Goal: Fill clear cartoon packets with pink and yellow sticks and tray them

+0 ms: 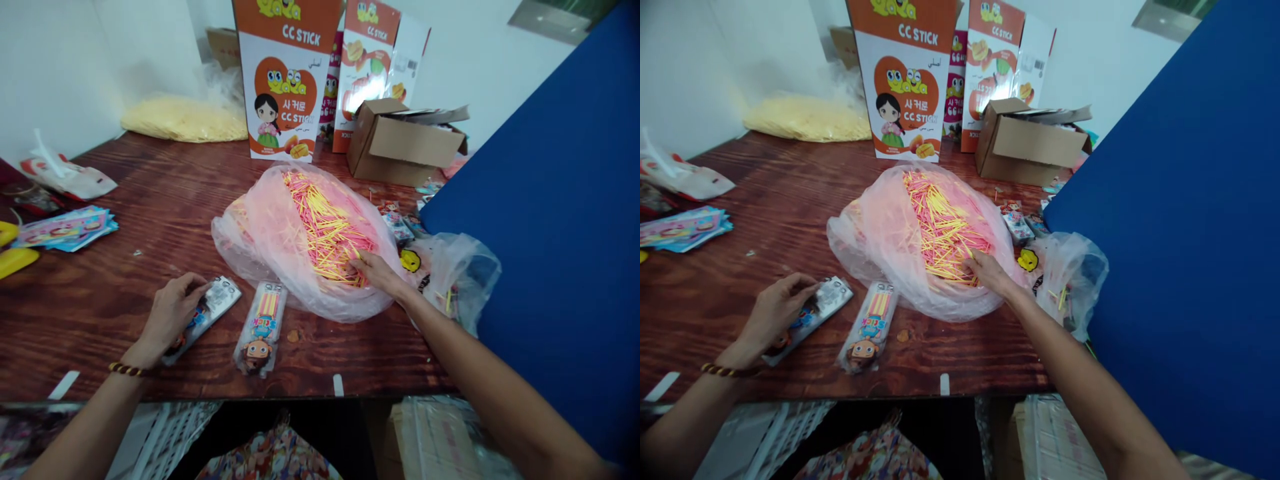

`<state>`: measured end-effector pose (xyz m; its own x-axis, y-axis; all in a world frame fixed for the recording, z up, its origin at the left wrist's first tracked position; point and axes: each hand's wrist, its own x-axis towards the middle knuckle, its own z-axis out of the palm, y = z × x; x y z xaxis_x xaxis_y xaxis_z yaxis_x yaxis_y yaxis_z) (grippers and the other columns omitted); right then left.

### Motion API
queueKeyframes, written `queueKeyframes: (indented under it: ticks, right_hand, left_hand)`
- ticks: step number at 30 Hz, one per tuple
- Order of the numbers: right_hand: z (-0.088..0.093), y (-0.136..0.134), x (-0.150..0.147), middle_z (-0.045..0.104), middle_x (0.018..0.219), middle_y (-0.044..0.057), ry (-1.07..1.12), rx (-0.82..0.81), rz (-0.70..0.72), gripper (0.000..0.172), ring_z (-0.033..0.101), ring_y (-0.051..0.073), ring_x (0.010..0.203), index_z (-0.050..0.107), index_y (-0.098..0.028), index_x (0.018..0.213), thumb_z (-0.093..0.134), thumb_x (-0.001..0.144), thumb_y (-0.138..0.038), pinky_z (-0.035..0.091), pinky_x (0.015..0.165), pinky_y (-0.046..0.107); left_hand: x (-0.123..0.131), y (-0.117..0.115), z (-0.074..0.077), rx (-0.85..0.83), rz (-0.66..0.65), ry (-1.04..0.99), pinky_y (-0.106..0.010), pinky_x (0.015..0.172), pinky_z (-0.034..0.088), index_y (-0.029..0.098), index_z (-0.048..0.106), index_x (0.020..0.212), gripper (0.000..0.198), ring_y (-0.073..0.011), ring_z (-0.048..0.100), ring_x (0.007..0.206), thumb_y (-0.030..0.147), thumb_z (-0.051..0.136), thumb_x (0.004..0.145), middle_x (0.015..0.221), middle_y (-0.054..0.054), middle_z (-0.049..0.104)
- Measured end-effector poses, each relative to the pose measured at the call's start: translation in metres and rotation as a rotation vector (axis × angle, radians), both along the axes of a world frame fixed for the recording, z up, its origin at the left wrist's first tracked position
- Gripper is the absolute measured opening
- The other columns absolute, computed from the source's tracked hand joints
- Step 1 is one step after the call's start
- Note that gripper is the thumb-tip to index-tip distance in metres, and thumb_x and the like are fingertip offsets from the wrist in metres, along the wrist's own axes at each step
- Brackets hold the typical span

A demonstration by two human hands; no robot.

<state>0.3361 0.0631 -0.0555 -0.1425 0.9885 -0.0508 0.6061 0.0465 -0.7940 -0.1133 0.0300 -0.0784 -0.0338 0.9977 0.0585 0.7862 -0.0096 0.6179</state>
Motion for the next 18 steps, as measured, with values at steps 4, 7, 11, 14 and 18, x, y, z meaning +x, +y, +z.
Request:
queueKeyframes:
  ticks: [4, 7, 11, 14, 18]
  right_hand:
    - [0.006, -0.003, -0.009, 0.061, 0.064, -0.002, 0.124, -0.014, -0.051, 0.024, 0.057, 0.015, 0.061, 0.045, -0.023, 0.069, 0.056, 0.081, -0.04, 0.047, 0.062, 0.029]
    - [0.01, -0.006, -0.016, 0.058, 0.059, -0.004, 0.145, -0.086, -0.123, 0.021, 0.054, 0.013, 0.053, 0.044, -0.023, 0.068, 0.057, 0.081, -0.034, 0.043, 0.052, 0.025]
    - [0.012, -0.01, -0.021, 0.056, 0.053, -0.005, 0.113, -0.145, -0.194, 0.023, 0.051, 0.01, 0.044, 0.043, -0.023, 0.064, 0.061, 0.079, -0.023, 0.035, 0.043, 0.021]
    - [0.011, -0.01, -0.021, 0.056, 0.051, -0.005, 0.134, -0.164, -0.214, 0.026, 0.051, 0.011, 0.043, 0.04, -0.023, 0.065, 0.062, 0.079, -0.023, 0.035, 0.041, 0.021]
    - [0.01, -0.01, -0.019, 0.058, 0.054, -0.005, 0.309, -0.172, -0.226, 0.031, 0.055, 0.013, 0.046, 0.04, -0.024, 0.07, 0.068, 0.076, -0.035, 0.042, 0.045, 0.024]
  left_hand:
    - [-0.001, -0.004, 0.009, 0.028, 0.025, -0.022, -0.029, 0.074, 0.045, 0.021, 0.068, 0.091, 0.025, -0.0218, 0.064, 0.083, 0.04, 0.052, 0.086, 0.091, -0.005, 0.073]
    - [0.001, -0.007, 0.019, 0.027, 0.031, -0.04, -0.027, 0.075, 0.044, 0.021, 0.069, 0.094, 0.025, -0.0198, 0.064, 0.083, 0.038, 0.054, 0.086, 0.092, -0.002, 0.073]
    - [0.004, -0.01, 0.03, 0.049, 0.053, -0.101, -0.025, 0.069, 0.043, 0.019, 0.067, 0.089, 0.024, -0.0171, 0.06, 0.075, 0.038, 0.054, 0.085, 0.081, 0.0, 0.069]
    - [0.005, -0.011, 0.033, 0.029, 0.063, -0.24, -0.024, 0.069, 0.045, 0.018, 0.067, 0.088, 0.024, -0.0168, 0.06, 0.074, 0.039, 0.058, 0.08, 0.08, -0.001, 0.068]
    - [0.004, -0.012, 0.032, 0.021, 0.128, -0.465, -0.023, 0.067, 0.046, 0.017, 0.068, 0.086, 0.026, -0.015, 0.058, 0.072, 0.04, 0.068, 0.072, 0.078, 0.001, 0.068]
